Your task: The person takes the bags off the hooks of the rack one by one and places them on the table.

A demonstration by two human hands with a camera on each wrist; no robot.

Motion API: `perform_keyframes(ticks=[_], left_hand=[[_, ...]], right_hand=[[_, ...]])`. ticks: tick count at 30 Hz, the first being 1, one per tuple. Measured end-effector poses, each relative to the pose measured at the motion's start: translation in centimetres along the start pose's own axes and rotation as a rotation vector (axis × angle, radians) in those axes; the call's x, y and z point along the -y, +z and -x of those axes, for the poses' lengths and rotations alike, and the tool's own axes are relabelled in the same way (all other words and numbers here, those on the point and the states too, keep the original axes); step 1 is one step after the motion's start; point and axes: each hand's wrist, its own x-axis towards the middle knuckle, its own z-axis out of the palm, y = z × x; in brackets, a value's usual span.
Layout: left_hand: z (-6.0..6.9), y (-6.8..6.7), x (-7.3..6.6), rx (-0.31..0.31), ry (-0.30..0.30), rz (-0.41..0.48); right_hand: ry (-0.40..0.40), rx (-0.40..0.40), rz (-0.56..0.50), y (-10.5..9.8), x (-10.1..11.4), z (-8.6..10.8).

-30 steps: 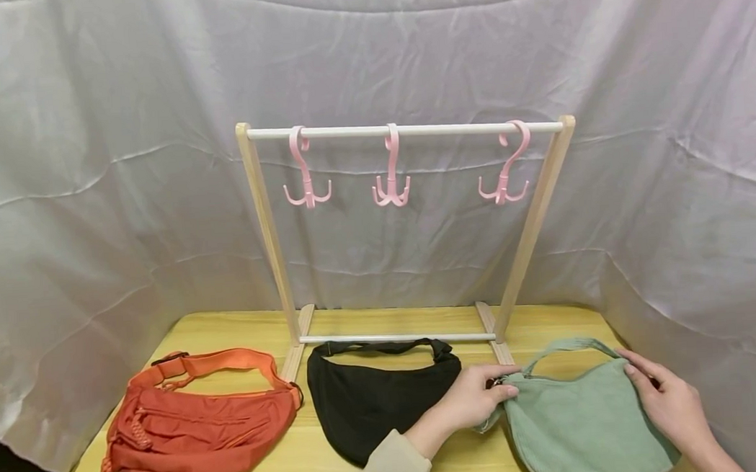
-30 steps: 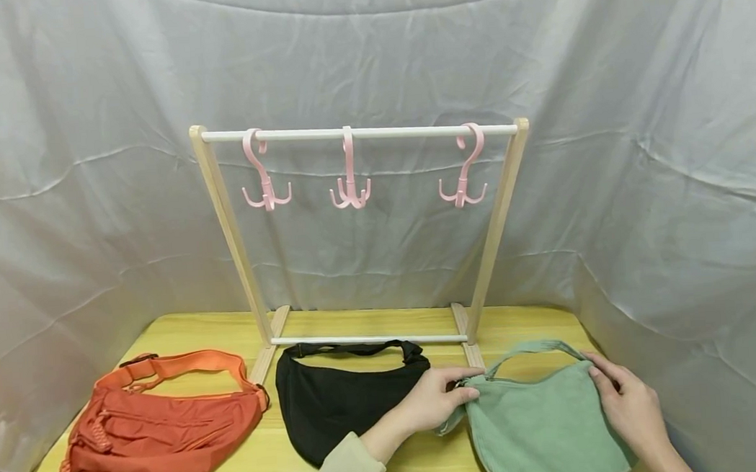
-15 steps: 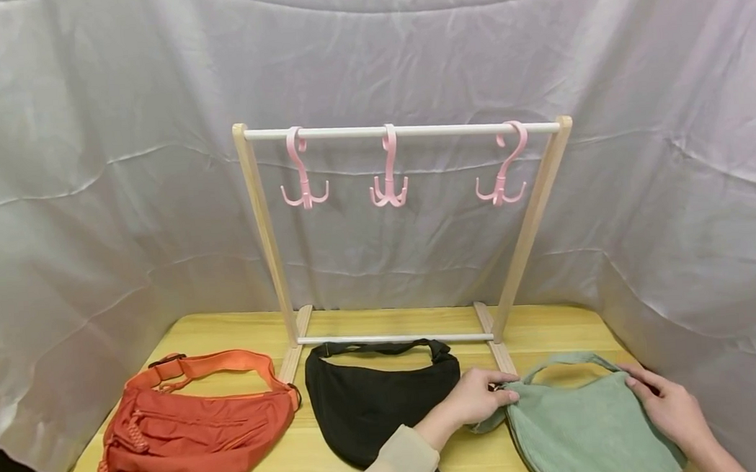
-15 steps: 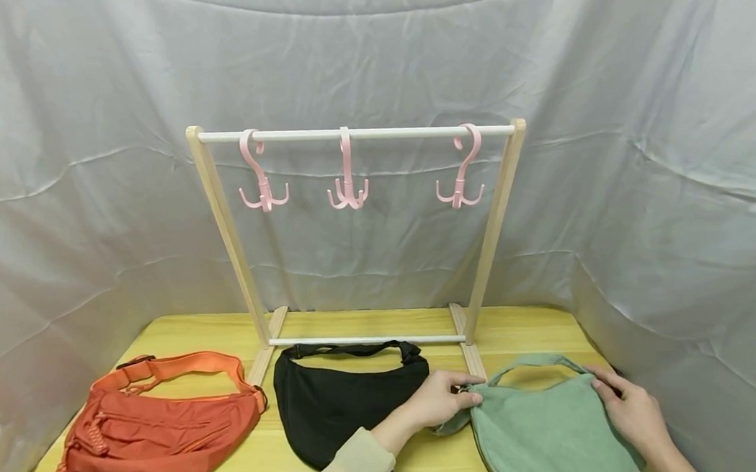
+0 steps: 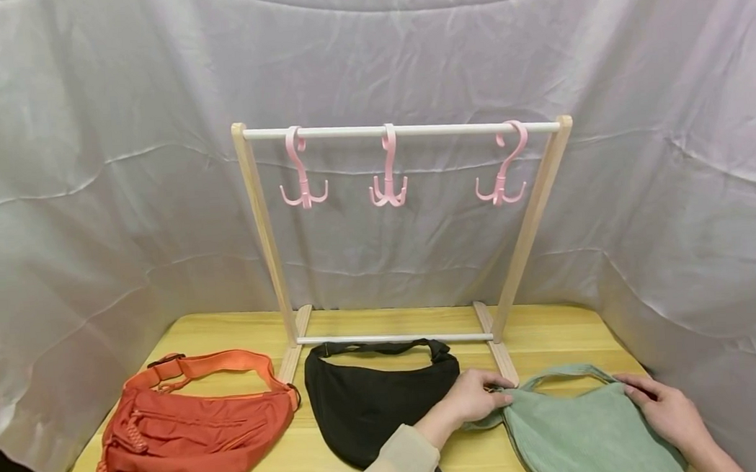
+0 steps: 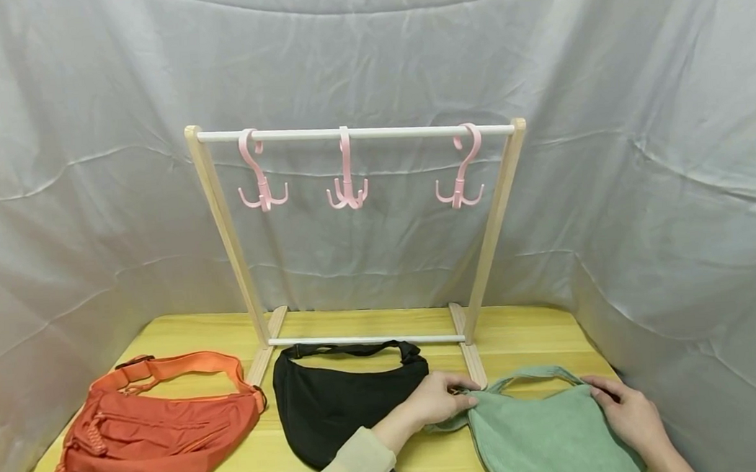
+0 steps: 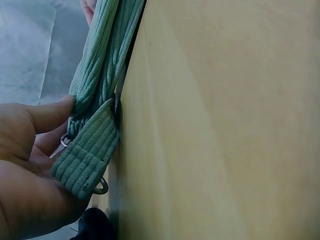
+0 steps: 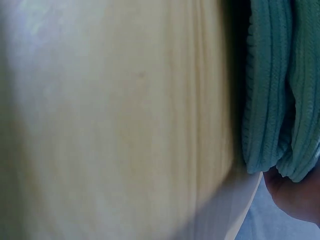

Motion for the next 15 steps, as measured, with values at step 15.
perform_keyframes(ticks=[15], left_hand=[[-0.01,0.21,0.03,-0.022,-0.043,0.05]], right_hand=[[0.032,-0.013,-0.034,0.25,-0.32,-0.01]])
